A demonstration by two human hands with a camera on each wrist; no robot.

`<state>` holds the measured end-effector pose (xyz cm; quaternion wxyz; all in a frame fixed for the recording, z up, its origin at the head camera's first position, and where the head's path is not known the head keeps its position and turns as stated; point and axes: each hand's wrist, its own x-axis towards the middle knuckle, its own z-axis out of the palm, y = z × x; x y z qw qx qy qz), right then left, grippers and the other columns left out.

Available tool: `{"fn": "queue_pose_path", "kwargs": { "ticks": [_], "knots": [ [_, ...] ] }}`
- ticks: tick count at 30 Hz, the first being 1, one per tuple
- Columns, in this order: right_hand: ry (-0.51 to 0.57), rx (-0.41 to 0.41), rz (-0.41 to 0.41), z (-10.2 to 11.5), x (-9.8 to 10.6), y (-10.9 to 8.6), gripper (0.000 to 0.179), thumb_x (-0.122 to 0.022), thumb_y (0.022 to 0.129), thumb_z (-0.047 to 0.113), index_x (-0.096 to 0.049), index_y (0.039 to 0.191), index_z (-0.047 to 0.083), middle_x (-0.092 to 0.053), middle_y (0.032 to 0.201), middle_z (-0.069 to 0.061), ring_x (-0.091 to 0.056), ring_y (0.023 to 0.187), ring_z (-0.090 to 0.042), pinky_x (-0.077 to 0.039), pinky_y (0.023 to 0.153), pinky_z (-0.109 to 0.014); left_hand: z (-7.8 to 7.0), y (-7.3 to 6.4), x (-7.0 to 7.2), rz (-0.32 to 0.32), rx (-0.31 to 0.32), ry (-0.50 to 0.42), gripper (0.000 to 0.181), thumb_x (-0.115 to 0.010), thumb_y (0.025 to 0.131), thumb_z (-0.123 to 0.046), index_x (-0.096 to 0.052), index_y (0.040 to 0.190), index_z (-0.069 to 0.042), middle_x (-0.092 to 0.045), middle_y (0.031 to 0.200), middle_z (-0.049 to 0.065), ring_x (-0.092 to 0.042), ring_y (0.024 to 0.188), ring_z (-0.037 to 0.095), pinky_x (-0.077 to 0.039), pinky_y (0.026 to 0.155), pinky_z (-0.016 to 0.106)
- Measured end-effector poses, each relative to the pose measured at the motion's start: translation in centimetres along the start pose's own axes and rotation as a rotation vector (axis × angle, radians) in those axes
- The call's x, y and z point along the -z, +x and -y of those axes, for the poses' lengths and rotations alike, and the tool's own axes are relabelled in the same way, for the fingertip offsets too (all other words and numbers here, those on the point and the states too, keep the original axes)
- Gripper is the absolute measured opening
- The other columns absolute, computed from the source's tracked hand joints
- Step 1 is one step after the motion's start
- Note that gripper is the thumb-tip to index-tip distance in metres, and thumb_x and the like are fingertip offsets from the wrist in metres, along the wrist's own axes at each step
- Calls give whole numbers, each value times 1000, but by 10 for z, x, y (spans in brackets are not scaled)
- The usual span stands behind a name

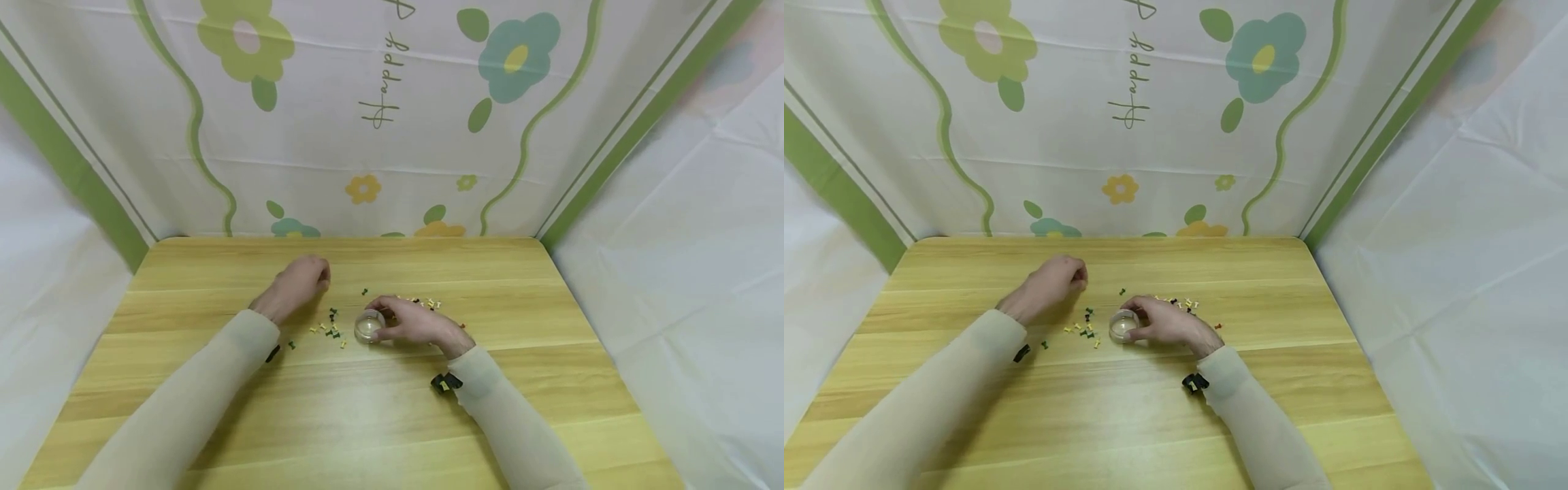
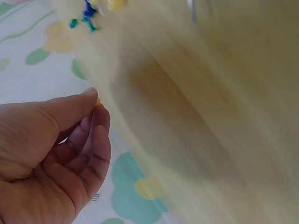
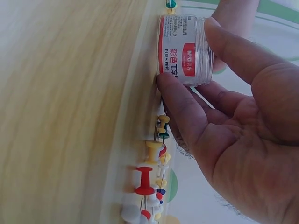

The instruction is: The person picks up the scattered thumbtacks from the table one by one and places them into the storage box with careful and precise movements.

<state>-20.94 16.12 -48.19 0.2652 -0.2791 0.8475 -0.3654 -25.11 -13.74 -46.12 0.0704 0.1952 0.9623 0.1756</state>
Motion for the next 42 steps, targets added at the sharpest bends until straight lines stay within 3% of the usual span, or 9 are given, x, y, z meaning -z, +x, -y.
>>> {"fn": "queue_pose_path", "kwargs": {
  "ticks": [9, 15, 22, 34, 42],
  "knots": [
    [-14, 4, 3, 1, 1, 0, 58, -85, 111, 26, -62, 161, 9, -72, 155, -10, -67, 150, -30, -55, 131, -54, -27, -20, -5, -64, -95, -47, 7, -74, 114, -4, -80, 115, 0, -81, 110, 15, -77, 101, 27, -70, 92, 44],
    [-14, 2, 0, -1, 1, 1, 57, -85, 111, 28, -63, 161, 10, -72, 156, -9, -67, 151, -30, -54, 132, -54, -49, -32, -10, -55, -160, -34, 4, -77, 112, -3, -80, 115, 0, -80, 109, 12, -76, 98, 25, -70, 90, 41],
    [10, 4, 8, -1, 1, 1, 58, -85, 111, 28, -62, 161, 10, -71, 158, -10, -66, 153, -31, -53, 133, -54, -66, -44, -18, -27, -187, -35, 6, -79, 111, -1, -81, 116, -4, -80, 111, 9, -76, 101, 22, -70, 91, 36],
    [10, -8, 11, 0, 1, 1, 62, -85, 111, 29, -60, 165, 10, -66, 168, -12, -60, 162, -34, -46, 140, -55, -78, -51, -25, -26, -223, -40, 6, -80, 110, -1, -81, 112, -6, -80, 109, 7, -76, 99, 20, -69, 90, 35],
    [9, 4, 14, 0, 2, 0, 61, -85, 112, 28, -60, 164, 8, -70, 161, -12, -64, 155, -32, -50, 136, -54, -69, -34, -14, -34, -166, -63, 6, -79, 112, -5, -81, 117, -4, -81, 115, 10, -77, 103, 23, -71, 92, 39]
  ]
}}
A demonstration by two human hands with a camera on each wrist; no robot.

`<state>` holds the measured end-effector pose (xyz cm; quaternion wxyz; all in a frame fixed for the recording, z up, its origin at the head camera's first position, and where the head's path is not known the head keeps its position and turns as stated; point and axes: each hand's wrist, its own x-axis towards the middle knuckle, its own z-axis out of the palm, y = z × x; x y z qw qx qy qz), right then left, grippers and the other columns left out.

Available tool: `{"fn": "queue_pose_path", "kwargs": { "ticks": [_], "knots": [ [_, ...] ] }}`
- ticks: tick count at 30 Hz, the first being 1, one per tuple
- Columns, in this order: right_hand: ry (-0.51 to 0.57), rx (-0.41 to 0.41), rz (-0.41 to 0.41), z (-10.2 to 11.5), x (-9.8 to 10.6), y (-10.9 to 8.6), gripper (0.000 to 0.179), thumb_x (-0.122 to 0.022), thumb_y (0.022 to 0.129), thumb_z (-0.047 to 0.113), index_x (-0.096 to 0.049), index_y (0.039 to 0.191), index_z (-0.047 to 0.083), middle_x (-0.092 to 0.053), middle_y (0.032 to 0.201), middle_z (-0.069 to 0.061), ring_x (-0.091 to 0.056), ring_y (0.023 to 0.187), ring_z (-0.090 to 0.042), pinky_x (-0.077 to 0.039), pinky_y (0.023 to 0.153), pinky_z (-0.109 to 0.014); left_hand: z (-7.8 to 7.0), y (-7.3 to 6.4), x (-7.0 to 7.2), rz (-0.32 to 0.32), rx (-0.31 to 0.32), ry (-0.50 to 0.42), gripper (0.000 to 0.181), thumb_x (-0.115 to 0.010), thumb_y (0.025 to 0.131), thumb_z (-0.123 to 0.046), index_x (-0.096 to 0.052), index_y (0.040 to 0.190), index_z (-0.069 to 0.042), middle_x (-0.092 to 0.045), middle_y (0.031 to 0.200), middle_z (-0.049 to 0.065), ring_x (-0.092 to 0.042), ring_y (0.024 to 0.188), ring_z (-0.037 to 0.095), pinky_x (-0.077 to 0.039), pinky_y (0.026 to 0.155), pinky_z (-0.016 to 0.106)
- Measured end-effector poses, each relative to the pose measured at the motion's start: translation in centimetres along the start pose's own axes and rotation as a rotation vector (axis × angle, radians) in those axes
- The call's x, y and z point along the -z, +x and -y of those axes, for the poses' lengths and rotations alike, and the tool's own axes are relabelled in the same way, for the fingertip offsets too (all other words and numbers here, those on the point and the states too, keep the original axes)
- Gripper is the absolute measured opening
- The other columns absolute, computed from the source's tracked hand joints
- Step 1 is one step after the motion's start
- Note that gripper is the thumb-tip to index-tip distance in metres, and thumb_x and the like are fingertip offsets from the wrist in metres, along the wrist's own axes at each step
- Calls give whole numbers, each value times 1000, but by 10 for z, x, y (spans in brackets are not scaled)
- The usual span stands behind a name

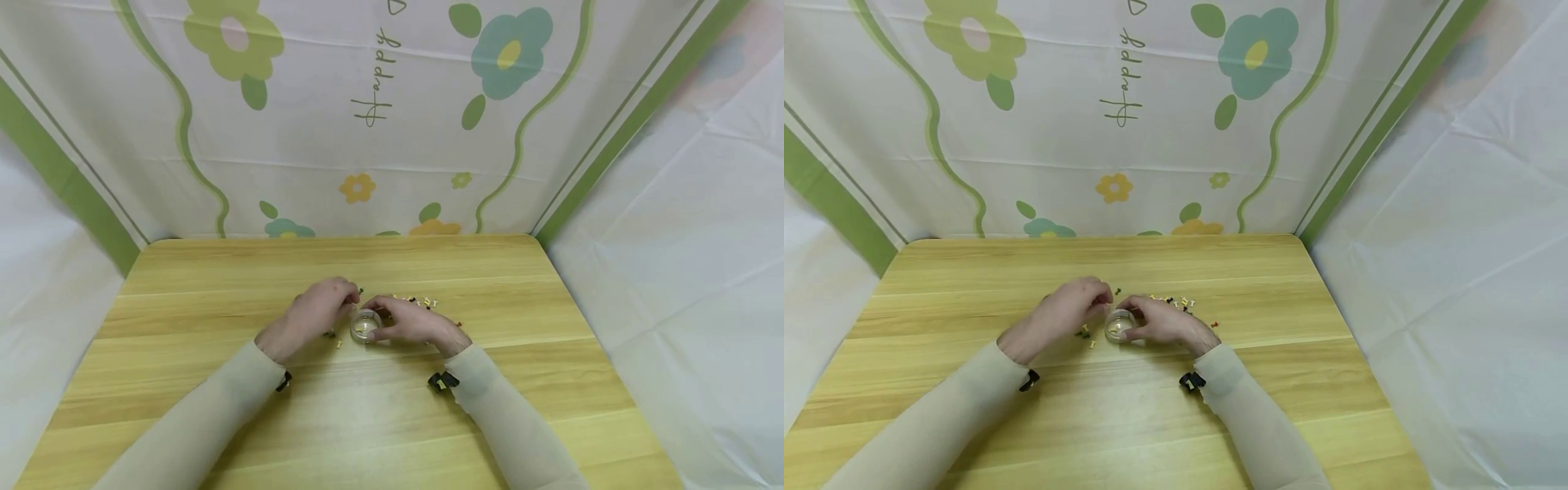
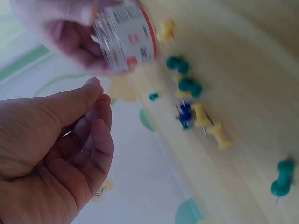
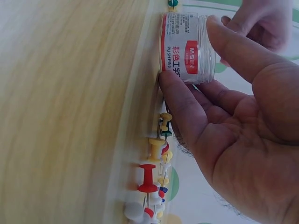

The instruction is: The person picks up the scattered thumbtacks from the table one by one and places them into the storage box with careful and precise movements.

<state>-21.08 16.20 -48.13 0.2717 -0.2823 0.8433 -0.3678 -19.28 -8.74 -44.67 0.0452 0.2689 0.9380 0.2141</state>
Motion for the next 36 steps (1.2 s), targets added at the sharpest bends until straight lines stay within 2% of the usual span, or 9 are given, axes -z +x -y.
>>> {"fn": "queue_pose_path", "kwargs": {
  "ticks": [6, 12, 21, 28, 36],
  "knots": [
    [-17, 4, -3, 0, -1, 1, 60, -84, 112, 27, -60, 163, 8, -71, 158, -11, -66, 151, -30, -53, 133, -53, 19, 8, 5, 37, 42, 42, 11, -77, 114, -7, -81, 122, -2, -82, 119, 14, -78, 107, 29, -71, 94, 45],
    [-30, 0, -7, 1, -1, 1, 59, -84, 112, 28, -61, 163, 8, -72, 156, -10, -67, 148, -29, -54, 131, -53, 30, 6, 7, 72, 54, 84, 5, -78, 113, -6, -80, 112, -3, -80, 108, 10, -75, 97, 23, -69, 88, 41],
    [-31, 1, -3, 1, 0, 0, 60, -85, 112, 28, -61, 163, 9, -72, 155, -10, -67, 147, -28, -54, 131, -52, 35, 4, 9, 104, 26, 147, 12, -77, 111, -1, -79, 101, -4, -79, 98, 8, -70, 87, 18, -65, 76, 34],
    [-32, 1, -2, -1, 0, 1, 59, -85, 112, 29, -61, 163, 10, -72, 154, -9, -67, 148, -28, -54, 131, -52, 36, 6, 6, 150, 22, 187, 15, -80, 111, -5, -77, 97, -8, -77, 96, 6, -69, 86, 18, -65, 79, 36],
    [-29, -2, -1, -2, 0, 1, 59, -85, 112, 28, -61, 162, 9, -72, 154, -9, -67, 147, -28, -54, 130, -52, 39, 7, 1, 179, 28, 205, 15, -79, 111, -4, -77, 98, -9, -77, 99, 7, -71, 91, 19, -66, 81, 37]
  ]
}}
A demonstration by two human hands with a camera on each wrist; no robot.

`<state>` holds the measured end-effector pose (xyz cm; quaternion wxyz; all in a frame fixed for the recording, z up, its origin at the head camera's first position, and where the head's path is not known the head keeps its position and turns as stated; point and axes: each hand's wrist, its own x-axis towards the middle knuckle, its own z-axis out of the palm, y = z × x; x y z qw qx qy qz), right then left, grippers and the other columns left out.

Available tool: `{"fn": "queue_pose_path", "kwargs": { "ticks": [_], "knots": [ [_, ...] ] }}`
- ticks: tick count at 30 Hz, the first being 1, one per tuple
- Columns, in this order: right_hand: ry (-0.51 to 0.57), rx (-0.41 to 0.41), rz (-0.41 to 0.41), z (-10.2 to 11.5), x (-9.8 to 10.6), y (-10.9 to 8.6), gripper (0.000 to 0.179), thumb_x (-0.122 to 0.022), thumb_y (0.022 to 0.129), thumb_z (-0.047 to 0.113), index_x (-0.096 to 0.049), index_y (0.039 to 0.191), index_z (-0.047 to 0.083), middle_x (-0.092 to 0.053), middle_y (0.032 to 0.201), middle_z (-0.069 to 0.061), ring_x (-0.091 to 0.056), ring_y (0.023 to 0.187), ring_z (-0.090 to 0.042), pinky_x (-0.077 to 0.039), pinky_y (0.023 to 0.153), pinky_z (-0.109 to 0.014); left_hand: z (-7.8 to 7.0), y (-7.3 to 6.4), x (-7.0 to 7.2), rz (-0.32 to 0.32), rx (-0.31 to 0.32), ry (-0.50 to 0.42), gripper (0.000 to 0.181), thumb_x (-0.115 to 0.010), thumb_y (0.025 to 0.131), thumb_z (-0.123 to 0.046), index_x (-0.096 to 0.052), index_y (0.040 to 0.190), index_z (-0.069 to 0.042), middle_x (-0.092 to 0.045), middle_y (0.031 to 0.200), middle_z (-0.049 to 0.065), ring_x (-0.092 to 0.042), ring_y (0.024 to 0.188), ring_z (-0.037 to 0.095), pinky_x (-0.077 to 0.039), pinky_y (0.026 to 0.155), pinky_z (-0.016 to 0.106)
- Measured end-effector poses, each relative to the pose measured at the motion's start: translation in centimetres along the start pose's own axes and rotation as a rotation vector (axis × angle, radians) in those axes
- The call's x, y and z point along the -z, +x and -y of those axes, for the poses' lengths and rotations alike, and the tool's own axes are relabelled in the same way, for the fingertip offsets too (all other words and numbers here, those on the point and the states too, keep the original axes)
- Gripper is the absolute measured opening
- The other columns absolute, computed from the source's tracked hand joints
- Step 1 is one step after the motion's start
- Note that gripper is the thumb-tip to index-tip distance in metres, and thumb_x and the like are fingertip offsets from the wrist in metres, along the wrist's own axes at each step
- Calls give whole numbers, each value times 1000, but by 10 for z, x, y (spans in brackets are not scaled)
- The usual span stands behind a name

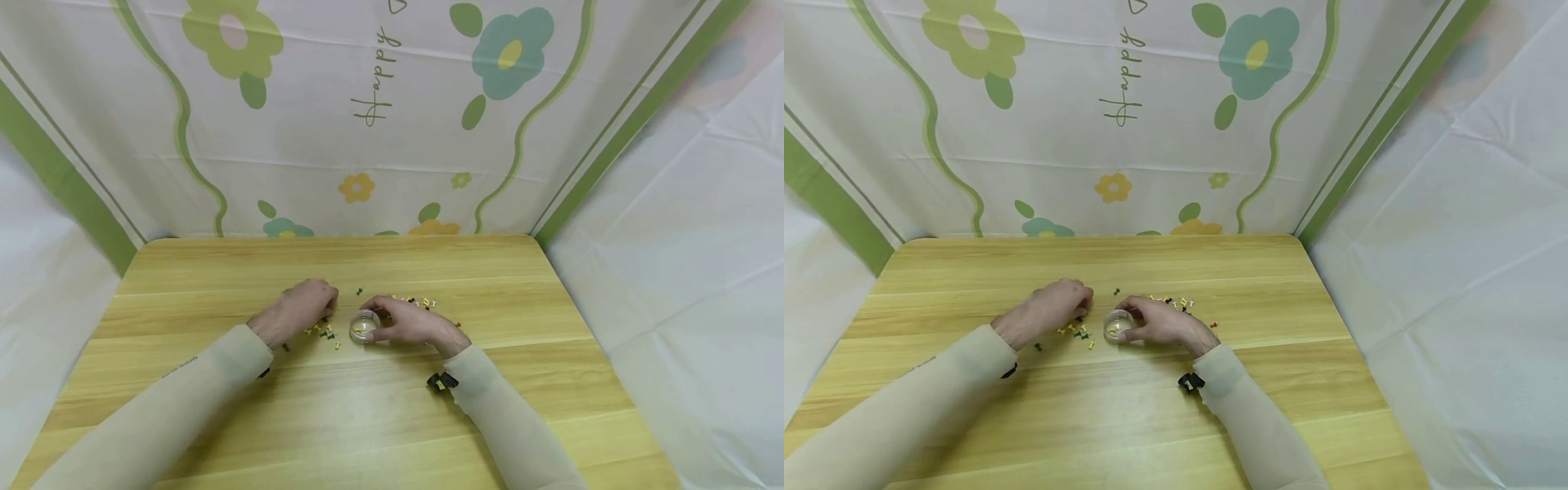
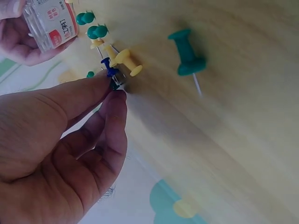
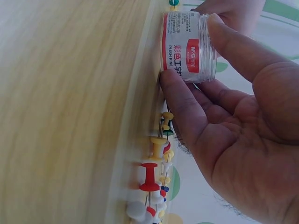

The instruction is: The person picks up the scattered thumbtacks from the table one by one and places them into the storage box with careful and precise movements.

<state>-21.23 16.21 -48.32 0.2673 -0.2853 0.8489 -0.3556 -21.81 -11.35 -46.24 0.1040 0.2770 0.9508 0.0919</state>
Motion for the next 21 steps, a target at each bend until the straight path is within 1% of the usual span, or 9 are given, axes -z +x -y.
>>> {"fn": "queue_pose_path", "kwargs": {
  "ticks": [8, 13, 16, 21],
  "knots": [
    [-6, -1, -1, 2, 0, -1, 58, -85, 111, 27, -62, 161, 9, -72, 154, -10, -67, 146, -28, -53, 131, -53, 2, -1, -2, -16, -1, -16, 13, -78, 111, -3, -78, 100, -8, -78, 100, 7, -70, 90, 19, -65, 79, 37],
    [-4, -10, -3, 3, 1, -1, 59, -85, 111, 26, -61, 162, 9, -72, 155, -10, -66, 149, -30, -52, 132, -53, 1, -4, -2, -28, -6, -45, 18, -77, 111, -1, -75, 95, -9, -75, 96, 5, -66, 86, 17, -62, 76, 33],
    [1, -12, -3, 3, 1, -1, 59, -85, 111, 26, -61, 162, 9, -71, 156, -11, -66, 150, -30, -52, 133, -53, 0, -6, -1, -47, -14, -60, 20, -77, 112, -2, -73, 93, -9, -73, 93, 4, -64, 84, 16, -60, 74, 32],
    [0, -5, -1, 2, 1, -1, 59, -85, 111, 27, -61, 162, 8, -71, 156, -11, -66, 151, -30, -52, 133, -53, -6, -10, 1, -76, -5, -90, 13, -77, 113, -5, -76, 101, -9, -73, 96, 4, -64, 84, 15, -61, 75, 31]
  ]
}}
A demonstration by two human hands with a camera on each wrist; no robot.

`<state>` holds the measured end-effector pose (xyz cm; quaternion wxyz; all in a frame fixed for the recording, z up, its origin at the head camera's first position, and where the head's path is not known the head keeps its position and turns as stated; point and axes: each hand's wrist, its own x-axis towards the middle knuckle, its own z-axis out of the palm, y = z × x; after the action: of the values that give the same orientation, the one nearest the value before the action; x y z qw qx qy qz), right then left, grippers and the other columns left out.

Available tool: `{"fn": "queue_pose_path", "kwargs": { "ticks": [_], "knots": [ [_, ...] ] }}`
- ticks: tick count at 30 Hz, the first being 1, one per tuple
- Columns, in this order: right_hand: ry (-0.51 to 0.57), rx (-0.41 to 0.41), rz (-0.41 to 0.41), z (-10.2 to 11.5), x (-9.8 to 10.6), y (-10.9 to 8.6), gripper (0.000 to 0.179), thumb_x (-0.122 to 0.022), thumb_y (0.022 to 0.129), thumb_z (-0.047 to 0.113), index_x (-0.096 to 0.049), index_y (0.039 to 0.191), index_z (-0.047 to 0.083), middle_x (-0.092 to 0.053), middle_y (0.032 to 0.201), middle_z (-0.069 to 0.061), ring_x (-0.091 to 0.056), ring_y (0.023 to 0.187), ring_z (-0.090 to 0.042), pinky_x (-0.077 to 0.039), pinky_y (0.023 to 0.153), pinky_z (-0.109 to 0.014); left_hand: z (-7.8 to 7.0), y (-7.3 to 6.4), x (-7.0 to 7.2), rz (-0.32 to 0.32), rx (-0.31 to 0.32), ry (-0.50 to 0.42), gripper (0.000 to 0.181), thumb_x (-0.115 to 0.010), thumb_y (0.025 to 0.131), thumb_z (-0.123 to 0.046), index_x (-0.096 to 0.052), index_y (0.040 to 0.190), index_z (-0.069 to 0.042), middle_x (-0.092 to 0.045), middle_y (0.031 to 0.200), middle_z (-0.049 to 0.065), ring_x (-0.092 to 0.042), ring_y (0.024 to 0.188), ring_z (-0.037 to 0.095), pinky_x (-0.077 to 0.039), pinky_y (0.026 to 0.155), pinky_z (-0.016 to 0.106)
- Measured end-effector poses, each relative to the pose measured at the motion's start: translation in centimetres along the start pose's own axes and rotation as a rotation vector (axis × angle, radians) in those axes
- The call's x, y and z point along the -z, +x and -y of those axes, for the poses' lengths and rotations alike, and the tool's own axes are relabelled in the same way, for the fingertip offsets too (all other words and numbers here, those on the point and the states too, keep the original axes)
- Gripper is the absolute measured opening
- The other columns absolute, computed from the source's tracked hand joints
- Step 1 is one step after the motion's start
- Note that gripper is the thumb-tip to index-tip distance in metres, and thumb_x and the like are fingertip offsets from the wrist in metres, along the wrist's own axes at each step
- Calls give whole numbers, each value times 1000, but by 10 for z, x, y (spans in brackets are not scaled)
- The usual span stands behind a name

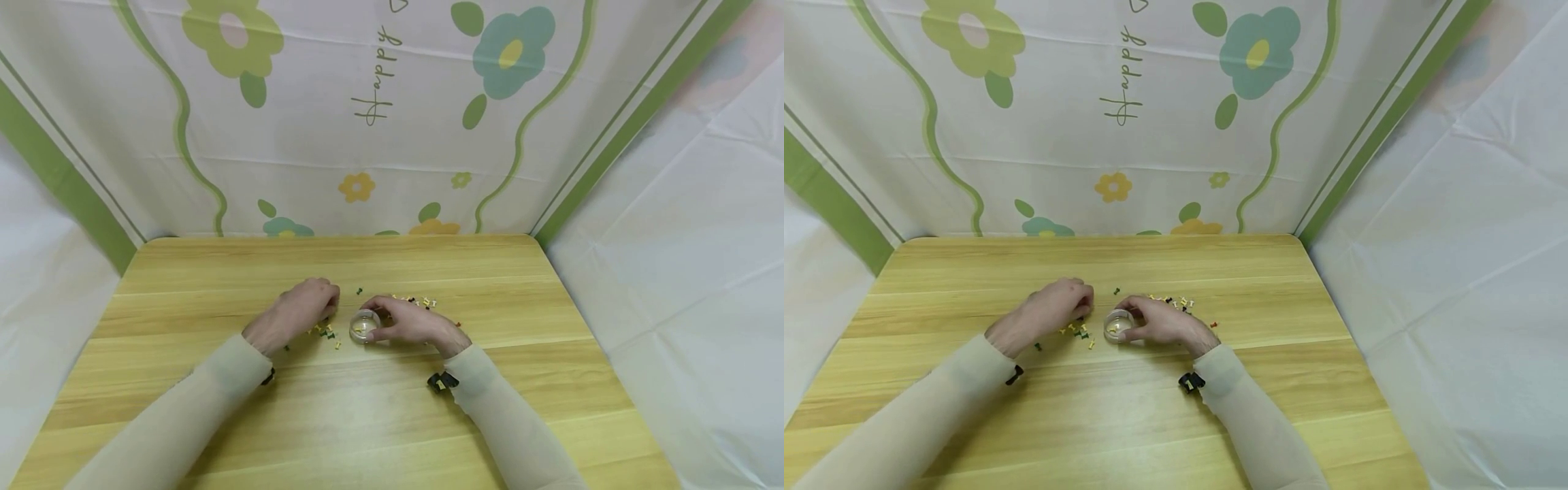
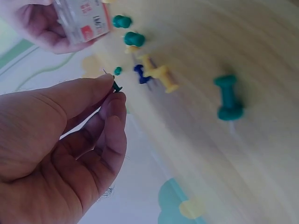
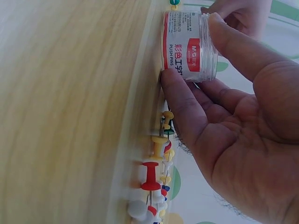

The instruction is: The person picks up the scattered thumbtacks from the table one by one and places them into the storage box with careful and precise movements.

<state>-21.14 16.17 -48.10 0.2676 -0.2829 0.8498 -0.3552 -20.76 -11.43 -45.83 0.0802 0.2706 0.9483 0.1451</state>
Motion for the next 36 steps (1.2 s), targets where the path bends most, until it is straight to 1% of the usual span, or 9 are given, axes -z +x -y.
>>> {"fn": "queue_pose_path", "kwargs": {
  "ticks": [2, 6, 10, 13, 20, 25, 29, 31, 36],
  "knots": [
    [3, 0, 0, 0, 0, 0, 59, -85, 111, 27, -62, 161, 8, -71, 156, -11, -66, 151, -30, -52, 133, -54, -3, -1, 1, -10, 6, -18, 10, -77, 113, -6, -77, 104, -8, -74, 99, 4, -66, 87, 16, -62, 78, 33],
    [13, -6, -1, 0, 0, 0, 59, -85, 111, 29, -62, 162, 9, -71, 156, -10, -66, 151, -30, -51, 134, -54, -10, -4, 2, -37, -7, -47, 9, -76, 113, -5, -77, 105, -9, -76, 104, 5, -68, 94, 19, -65, 85, 37],
    [15, -9, -1, -1, 0, -1, 59, -85, 111, 30, -61, 162, 10, -71, 156, -9, -65, 150, -29, -51, 134, -54, -20, -8, 4, -54, -31, -64, 6, -79, 112, -6, -77, 106, -7, -77, 107, 6, -71, 97, 20, -67, 88, 37],
    [21, -4, 5, 0, 1, -1, 60, -84, 112, 29, -61, 163, 9, -71, 157, -10, -65, 150, -29, -51, 134, -54, -28, -10, 4, -60, -46, -67, 5, -80, 112, -8, -78, 108, -5, -78, 108, 7, -71, 97, 19, -67, 86, 34],
    [24, 8, 13, -1, 1, 0, 60, -83, 112, 29, -60, 164, 9, -68, 162, -11, -63, 155, -31, -49, 136, -54, -39, -11, -2, -63, -66, -63, 3, -80, 110, -4, -79, 109, -7, -78, 108, 7, -72, 96, 19, -67, 87, 33],
    [19, -1, 9, -1, 0, -1, 63, -83, 113, 32, -59, 166, 11, -64, 169, -11, -59, 160, -33, -46, 139, -55, -46, -13, -7, -70, -89, -58, 5, -80, 110, -3, -79, 109, -8, -79, 109, 6, -73, 98, 20, -68, 90, 36],
    [15, -7, 5, 1, 0, -1, 64, -84, 112, 31, -58, 167, 10, -63, 171, -13, -58, 163, -35, -44, 141, -56, -50, -14, -9, -76, -103, -34, 5, -80, 109, -3, -79, 111, -7, -80, 109, 6, -75, 101, 21, -69, 95, 37],
    [13, -9, 1, 1, 0, -1, 64, -84, 112, 31, -58, 167, 10, -63, 171, -13, -58, 163, -35, -44, 141, -56, -52, -14, -11, -81, -109, -25, 5, -80, 109, -3, -79, 111, -7, -79, 108, 5, -75, 100, 20, -69, 93, 37],
    [8, -11, -7, 1, 0, -1, 63, -84, 112, 32, -59, 166, 10, -64, 170, -13, -58, 162, -34, -45, 140, -56, -53, -15, -12, -86, -140, -27, 5, -80, 109, -3, -79, 109, -8, -77, 104, 3, -72, 95, 17, -67, 85, 32]
  ]
}}
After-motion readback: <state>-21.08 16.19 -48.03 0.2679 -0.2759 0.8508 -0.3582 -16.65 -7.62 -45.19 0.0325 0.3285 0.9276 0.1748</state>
